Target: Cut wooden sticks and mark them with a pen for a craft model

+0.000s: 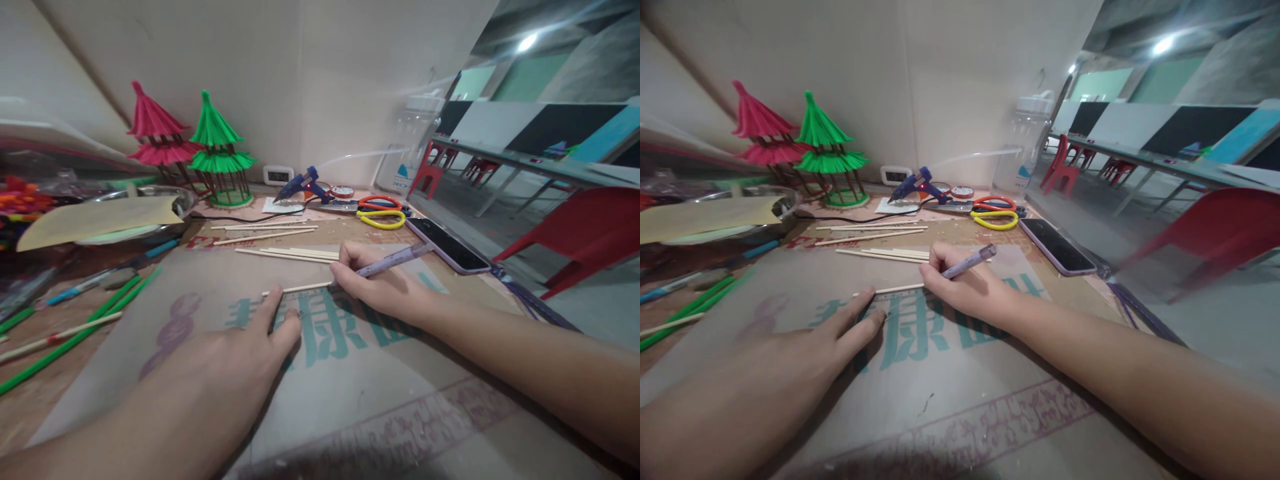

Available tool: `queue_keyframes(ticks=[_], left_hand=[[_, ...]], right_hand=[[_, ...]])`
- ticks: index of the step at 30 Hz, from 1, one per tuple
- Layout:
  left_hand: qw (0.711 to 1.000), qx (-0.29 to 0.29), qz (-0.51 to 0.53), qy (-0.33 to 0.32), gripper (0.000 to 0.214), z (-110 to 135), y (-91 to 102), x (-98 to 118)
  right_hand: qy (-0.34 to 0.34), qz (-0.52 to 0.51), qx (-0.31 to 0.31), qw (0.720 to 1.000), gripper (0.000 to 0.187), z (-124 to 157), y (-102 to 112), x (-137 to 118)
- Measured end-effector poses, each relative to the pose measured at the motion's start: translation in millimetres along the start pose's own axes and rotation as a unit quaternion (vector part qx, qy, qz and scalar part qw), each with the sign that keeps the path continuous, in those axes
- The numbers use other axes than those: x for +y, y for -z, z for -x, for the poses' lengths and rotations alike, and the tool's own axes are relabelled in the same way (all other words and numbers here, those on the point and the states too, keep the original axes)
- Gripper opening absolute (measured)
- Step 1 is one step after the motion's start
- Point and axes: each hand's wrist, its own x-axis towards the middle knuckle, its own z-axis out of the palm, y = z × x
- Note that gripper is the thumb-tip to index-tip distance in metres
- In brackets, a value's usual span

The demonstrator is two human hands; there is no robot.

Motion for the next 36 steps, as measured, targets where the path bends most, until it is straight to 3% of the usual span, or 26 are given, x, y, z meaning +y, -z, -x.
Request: queue_keyframes(ticks=[7, 16, 21, 36], left_hand=[[1.0, -0.006, 0.009, -0.003, 0.082, 2.2, 0.7, -1.0], [0.997, 0.06, 0.038, 0.006, 0.078, 1.6, -3.7, -1.5], [0.999, 0.025, 0.022, 0.0, 0.08, 0.0, -0.6, -0.3], [1.0, 0.005, 0.006, -0.005, 0.081, 3.0, 1.1, -1.1]], right_hand=[[0.004, 0.011, -0.002, 1.0, 0.024, -1.1, 0.5, -0.4], [0.004, 0.003, -0.009, 1.0, 0.024, -1.1, 0.1, 0.9], [0.011, 0.005, -0.008, 1.0, 0.023, -0.4, 0.3, 0.4], [0.001, -0.002, -0.008, 1.0, 0.024, -0.5, -0.8, 1.8]])
